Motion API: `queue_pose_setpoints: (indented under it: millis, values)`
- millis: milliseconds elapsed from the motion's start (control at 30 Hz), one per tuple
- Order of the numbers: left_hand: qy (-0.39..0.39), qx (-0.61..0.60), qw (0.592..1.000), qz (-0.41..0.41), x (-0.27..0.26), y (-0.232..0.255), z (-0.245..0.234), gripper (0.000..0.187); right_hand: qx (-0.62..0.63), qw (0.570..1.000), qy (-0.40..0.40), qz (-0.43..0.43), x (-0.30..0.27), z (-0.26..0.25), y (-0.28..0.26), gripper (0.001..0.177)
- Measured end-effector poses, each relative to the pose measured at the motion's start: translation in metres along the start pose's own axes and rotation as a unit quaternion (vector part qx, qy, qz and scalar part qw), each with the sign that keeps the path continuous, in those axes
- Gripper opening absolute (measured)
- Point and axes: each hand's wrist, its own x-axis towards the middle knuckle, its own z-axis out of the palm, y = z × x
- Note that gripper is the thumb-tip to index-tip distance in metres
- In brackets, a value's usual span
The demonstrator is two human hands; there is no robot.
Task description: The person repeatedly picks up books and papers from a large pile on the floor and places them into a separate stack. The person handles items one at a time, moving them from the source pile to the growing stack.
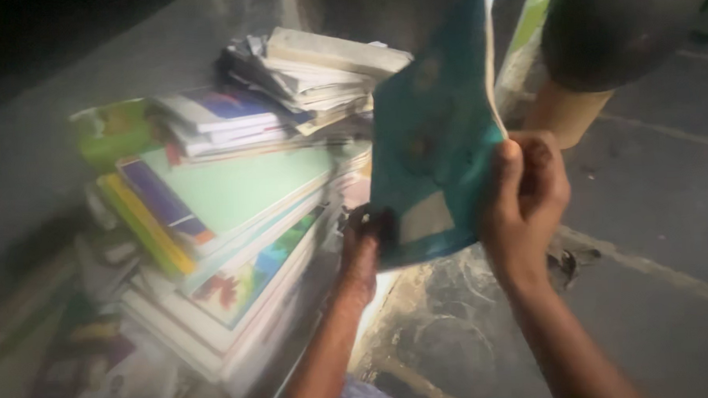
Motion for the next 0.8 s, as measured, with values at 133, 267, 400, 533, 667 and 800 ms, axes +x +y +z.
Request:
queue_pose_setpoints:
  millis: [133, 267, 400, 533, 667, 800]
  values:
    - [-0.004, 0.039, 0.997, 0.073, -0.017, -0.020, 0.028, 0.044, -0.027, 0.993, 0.037, 0.108, -0.018, -0.053, 0.031, 0.025]
    - [0.039, 0.173, 0.979, 0.100, -0.030, -0.040, 0.057, 0.046, -0.032, 0.971, 0.089, 0.218, -0.055, -0.111, 0.077, 0.026]
    - [0.050, 0.253, 0.960, 0.112, -0.035, -0.085, 0.075, 0.047, -0.008, 0.923, 0.114, 0.368, -0.100, -0.153, 0.115, 0.042]
    - [0.056, 0.365, 0.921, 0.123, -0.025, -0.142, 0.069, 0.046, -0.089, 0.877, -0.036, 0.471, -0.125, -0.185, 0.143, 0.063]
    - [0.046, 0.405, 0.912, 0.052, -0.017, -0.206, 0.049, 0.044, -0.097, 0.823, -0.051, 0.558, -0.150, -0.197, 0.172, 0.070]
    - [0.077, 0.420, 0.903, 0.050, -0.003, -0.262, 0.035, 0.050, -0.093, 0.825, -0.040, 0.556, -0.169, -0.190, 0.210, 0.066]
